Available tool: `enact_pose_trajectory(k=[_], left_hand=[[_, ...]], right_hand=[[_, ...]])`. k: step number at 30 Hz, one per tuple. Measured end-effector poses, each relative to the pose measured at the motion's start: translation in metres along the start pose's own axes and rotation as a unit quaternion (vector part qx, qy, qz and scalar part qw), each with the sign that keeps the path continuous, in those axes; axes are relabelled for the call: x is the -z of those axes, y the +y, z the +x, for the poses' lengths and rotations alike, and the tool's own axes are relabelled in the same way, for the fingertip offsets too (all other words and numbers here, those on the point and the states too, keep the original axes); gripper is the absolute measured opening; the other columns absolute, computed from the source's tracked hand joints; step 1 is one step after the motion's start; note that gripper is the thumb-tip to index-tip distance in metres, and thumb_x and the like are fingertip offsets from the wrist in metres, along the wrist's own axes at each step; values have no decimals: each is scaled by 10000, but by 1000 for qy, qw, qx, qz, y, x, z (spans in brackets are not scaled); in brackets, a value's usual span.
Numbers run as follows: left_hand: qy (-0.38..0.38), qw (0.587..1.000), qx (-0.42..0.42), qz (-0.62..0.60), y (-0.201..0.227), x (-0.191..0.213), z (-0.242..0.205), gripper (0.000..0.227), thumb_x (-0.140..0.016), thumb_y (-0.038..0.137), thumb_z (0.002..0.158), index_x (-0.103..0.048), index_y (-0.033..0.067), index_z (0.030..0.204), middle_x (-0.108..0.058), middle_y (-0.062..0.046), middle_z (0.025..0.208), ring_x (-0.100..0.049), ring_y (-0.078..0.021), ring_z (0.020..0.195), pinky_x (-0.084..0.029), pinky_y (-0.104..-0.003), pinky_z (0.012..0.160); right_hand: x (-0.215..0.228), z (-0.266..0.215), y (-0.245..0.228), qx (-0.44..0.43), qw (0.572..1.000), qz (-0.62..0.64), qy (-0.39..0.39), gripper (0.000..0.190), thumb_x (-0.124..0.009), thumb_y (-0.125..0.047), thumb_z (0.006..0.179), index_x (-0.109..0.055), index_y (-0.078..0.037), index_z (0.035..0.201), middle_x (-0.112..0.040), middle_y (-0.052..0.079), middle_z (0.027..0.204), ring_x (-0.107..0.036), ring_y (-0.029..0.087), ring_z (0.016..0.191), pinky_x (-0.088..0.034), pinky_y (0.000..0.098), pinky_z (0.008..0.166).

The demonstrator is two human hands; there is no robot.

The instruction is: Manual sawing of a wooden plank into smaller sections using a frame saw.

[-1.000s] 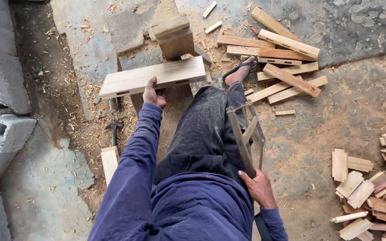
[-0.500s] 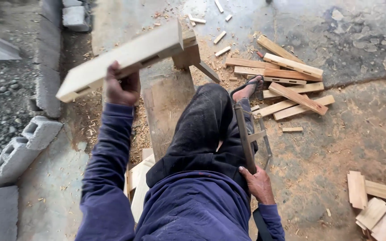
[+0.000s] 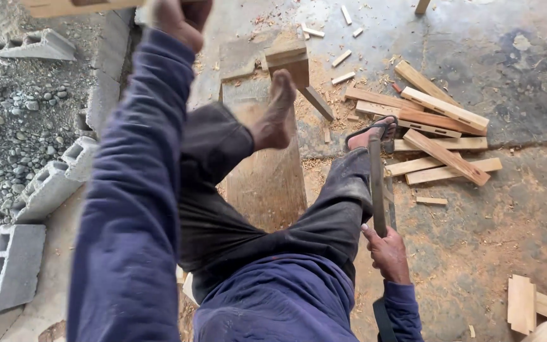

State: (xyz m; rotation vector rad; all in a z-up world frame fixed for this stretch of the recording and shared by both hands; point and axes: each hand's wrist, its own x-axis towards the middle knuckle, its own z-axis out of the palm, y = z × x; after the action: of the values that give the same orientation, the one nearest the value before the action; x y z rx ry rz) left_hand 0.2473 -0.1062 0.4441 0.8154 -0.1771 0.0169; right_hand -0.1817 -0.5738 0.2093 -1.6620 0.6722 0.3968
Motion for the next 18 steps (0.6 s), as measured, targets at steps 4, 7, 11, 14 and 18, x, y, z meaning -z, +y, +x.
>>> enact_pose_trajectory(k=[4, 7, 11, 14, 18], left_hand=[[327, 937, 26, 122, -72, -93, -62, 390, -722, 175, 904, -545, -36, 1180, -623, -175, 1026, -687, -312, 908, -678, -430, 783], [278, 954, 75, 85, -130, -24, -66, 438, -722, 216, 900, -542, -64, 1185, -654, -220, 1094, -714, -377, 1005, -673, -481, 885], [278, 953, 115, 45, -186, 48, -55, 415, -715, 221, 892, -548, -38, 1170, -660, -206, 1129, -700, -368, 1051, -649, -489, 937], [289, 948, 135, -9, -212, 77, -54, 397, -724, 198, 893, -552, -33, 1167, -657, -197, 1143, -689, -364, 1071, -635, -499, 969], [344, 926, 140, -61, -239, 109, -56, 352, -769, 149, 881, -592, -9, 1141, -675, -169, 1124, -687, -347, 1073, -622, -498, 983]], right_hand=[[15, -5, 5, 21, 997, 60, 51, 393, -752, -359, 906, -570, -23, 813, -511, 41, 591, -465, 128, 440, -384, 322, 360], [38, -27, -24, 6, 989, 123, 88, 353, -735, -291, 943, -546, -18, 823, -507, 58, 585, -464, 158, 419, -385, 330, 358], [44, -35, -39, 43, 972, 209, 98, 273, -733, -229, 933, -570, -18, 873, -514, 50, 591, -479, 153, 441, -396, 323, 374], [33, -28, -47, 109, 948, 287, 86, 235, -757, -187, 911, -593, -18, 921, -515, 50, 612, -511, 166, 494, -441, 333, 427], [15, -20, -86, 241, 896, 372, 18, 241, -792, -161, 923, -589, -39, 966, -527, 56, 680, -541, 188, 600, -488, 373, 548]])
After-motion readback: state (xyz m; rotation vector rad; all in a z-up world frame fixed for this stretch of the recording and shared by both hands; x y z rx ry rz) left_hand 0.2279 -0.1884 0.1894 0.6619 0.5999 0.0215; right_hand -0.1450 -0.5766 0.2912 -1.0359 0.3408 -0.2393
